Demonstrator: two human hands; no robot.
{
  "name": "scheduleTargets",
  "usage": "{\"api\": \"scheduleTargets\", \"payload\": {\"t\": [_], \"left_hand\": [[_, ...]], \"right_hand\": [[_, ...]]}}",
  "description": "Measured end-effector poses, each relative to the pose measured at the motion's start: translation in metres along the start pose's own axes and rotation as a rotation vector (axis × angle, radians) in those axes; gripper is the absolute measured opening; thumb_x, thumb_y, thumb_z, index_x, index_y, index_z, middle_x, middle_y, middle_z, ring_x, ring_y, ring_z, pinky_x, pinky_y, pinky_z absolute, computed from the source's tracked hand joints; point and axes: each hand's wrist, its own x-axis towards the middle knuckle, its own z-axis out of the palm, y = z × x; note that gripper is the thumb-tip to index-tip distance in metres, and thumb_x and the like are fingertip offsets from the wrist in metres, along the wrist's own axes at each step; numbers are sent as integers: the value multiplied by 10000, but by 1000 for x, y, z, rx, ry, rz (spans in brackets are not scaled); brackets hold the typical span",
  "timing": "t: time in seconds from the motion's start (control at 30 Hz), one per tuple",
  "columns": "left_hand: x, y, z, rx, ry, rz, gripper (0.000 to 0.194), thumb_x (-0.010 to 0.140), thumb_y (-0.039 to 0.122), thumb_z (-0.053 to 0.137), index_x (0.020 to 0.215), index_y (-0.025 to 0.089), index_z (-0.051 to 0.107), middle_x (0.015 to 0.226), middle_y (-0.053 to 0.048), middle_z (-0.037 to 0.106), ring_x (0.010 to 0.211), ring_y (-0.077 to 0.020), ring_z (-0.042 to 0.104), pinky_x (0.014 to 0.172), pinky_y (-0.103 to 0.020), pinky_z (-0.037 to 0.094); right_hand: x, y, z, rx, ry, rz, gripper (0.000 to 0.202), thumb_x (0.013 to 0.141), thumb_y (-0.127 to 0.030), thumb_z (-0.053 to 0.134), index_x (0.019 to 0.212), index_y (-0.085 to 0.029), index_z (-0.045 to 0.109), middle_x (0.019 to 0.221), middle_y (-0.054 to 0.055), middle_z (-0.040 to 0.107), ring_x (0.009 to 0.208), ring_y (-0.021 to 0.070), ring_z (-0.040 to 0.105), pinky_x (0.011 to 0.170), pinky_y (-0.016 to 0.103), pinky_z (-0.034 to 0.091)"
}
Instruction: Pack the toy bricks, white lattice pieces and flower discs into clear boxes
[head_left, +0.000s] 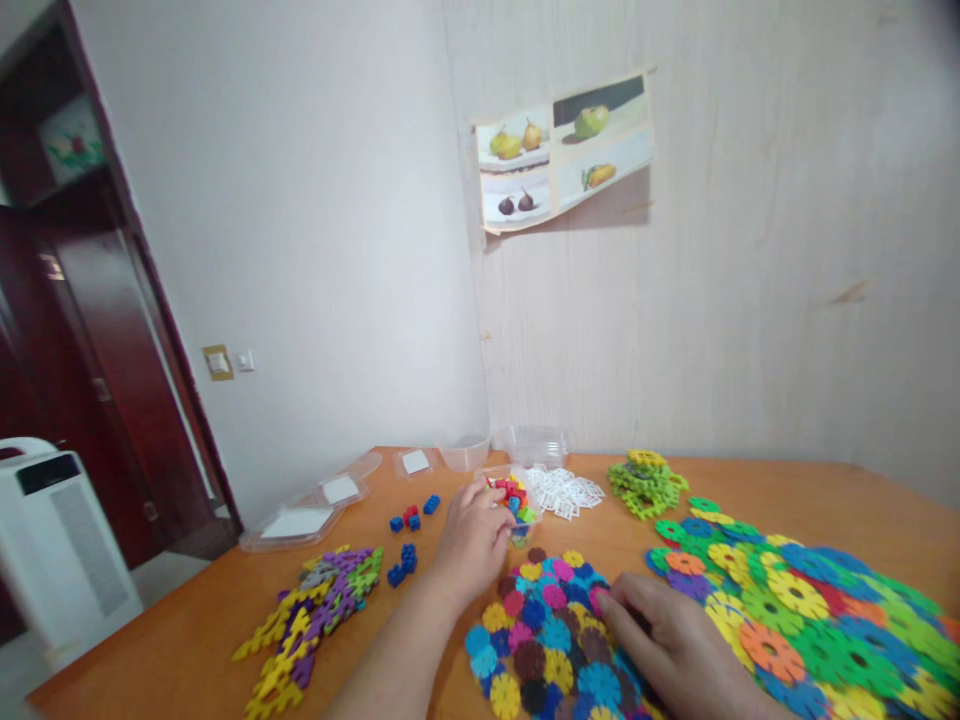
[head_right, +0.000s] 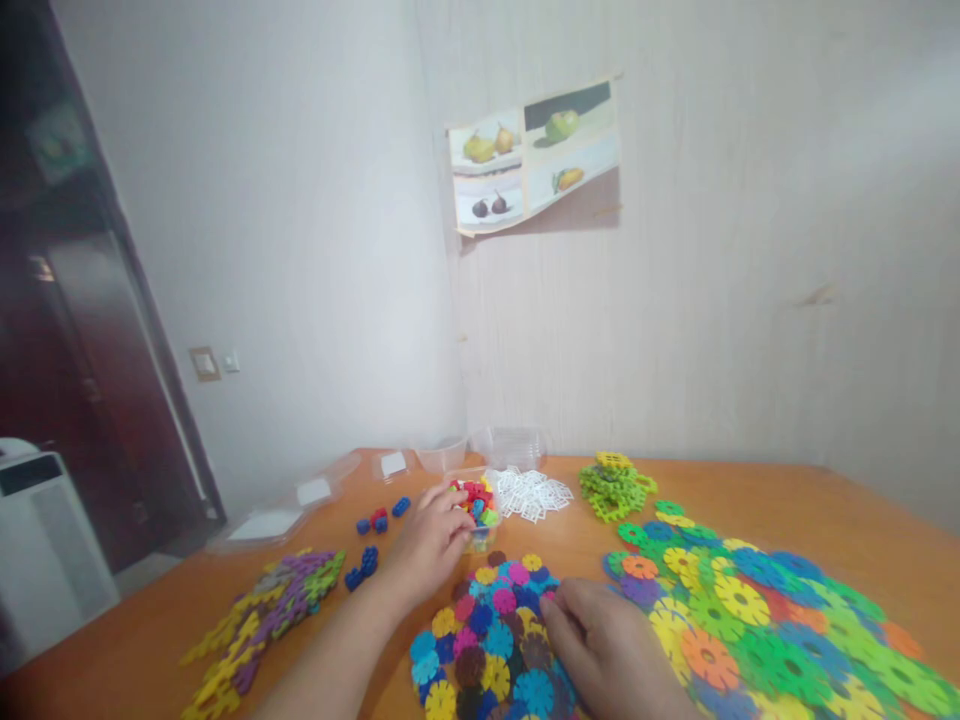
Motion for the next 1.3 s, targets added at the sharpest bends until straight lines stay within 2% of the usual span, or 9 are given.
{"api": "scheduleTargets", "payload": {"t": [0.07, 0.13, 0.27, 0.37, 0.53, 0.77, 0.87, 1.2, 1.3], "left_hand": [[-1, -5, -6, 26, -7, -49, 209, 824, 152, 562, 822, 271, 734, 1235, -31, 657, 1294, -274, 443, 1125, -465, 327], [-3, -10, -14, 55, -63, -79, 188, 777, 131, 588, 753, 265, 719, 1179, -28, 675, 1245, -276, 473, 1095, -462, 349], [-6, -15, -29, 156, -76, -162, 175, 764, 133, 591, 721, 255, 709, 1177, -39, 680, 1264, -310, 453, 1105, -521, 296], [-8, -14, -34, 151, -113, -178, 180, 754, 131, 603, 693, 261, 711, 1194, -40, 678, 1277, -325, 447, 1109, -553, 269], [-8, -13, -34, 190, -123, -259, 163, 758, 162, 629, 698, 277, 728, 1300, -32, 643, 1345, -374, 398, 1122, -641, 181], [-9, -19, -31, 215, -123, -292, 168, 786, 211, 624, 719, 312, 740, 1304, 1, 643, 1384, -398, 350, 1109, -702, 118], [-10, -19, -32, 203, -130, -265, 166, 771, 203, 636, 721, 318, 744, 1356, 18, 613, 1399, -398, 330, 1119, -696, 96], [-8, -16, -34, 175, -152, -304, 167, 783, 194, 639, 744, 316, 747, 1362, 6, 609, 1388, -390, 349, 1106, -725, 94], [-7, -18, -35, 201, -117, -325, 189, 797, 184, 617, 783, 315, 752, 1373, -13, 597, 1393, -380, 345, 1104, -723, 116]], "right_hand": [[0, 2, 1, 0, -4, 5, 452, 1000, -535, 375, 687, -227, 480, 681, 4, 605, 652, 157, 567, 602, 277, 357], [0, 2, 1, 0, -7, 6, 451, 1001, -534, 375, 688, -226, 481, 683, 4, 608, 650, 155, 567, 604, 279, 357], [0, 1, 0, -2, 1, -3, 453, 998, -531, 387, 673, -226, 465, 672, 6, 600, 644, 156, 558, 598, 281, 353], [0, 0, -1, 0, 15, -4, 452, 997, -530, 389, 671, -225, 462, 670, 7, 596, 643, 156, 554, 596, 279, 351], [-2, -2, -3, -9, 2, 4, 456, 997, -530, 386, 667, -223, 454, 663, 2, 587, 639, 153, 551, 596, 279, 345], [-2, -6, -6, -1, -8, 12, 448, 1000, -513, 389, 672, -220, 472, 672, 0, 594, 643, 149, 554, 596, 277, 342], [-1, -7, -6, -7, -1, 10, 438, 1000, -498, 395, 672, -220, 479, 669, 0, 597, 642, 148, 555, 596, 275, 344], [-2, -7, -7, -19, 9, 8, 443, 1002, -496, 386, 665, -218, 460, 660, -4, 593, 629, 142, 549, 587, 270, 330], [-1, -7, -8, -14, 5, 5, 443, 1003, -496, 385, 668, -217, 464, 664, -4, 597, 628, 141, 542, 587, 270, 325]]}}
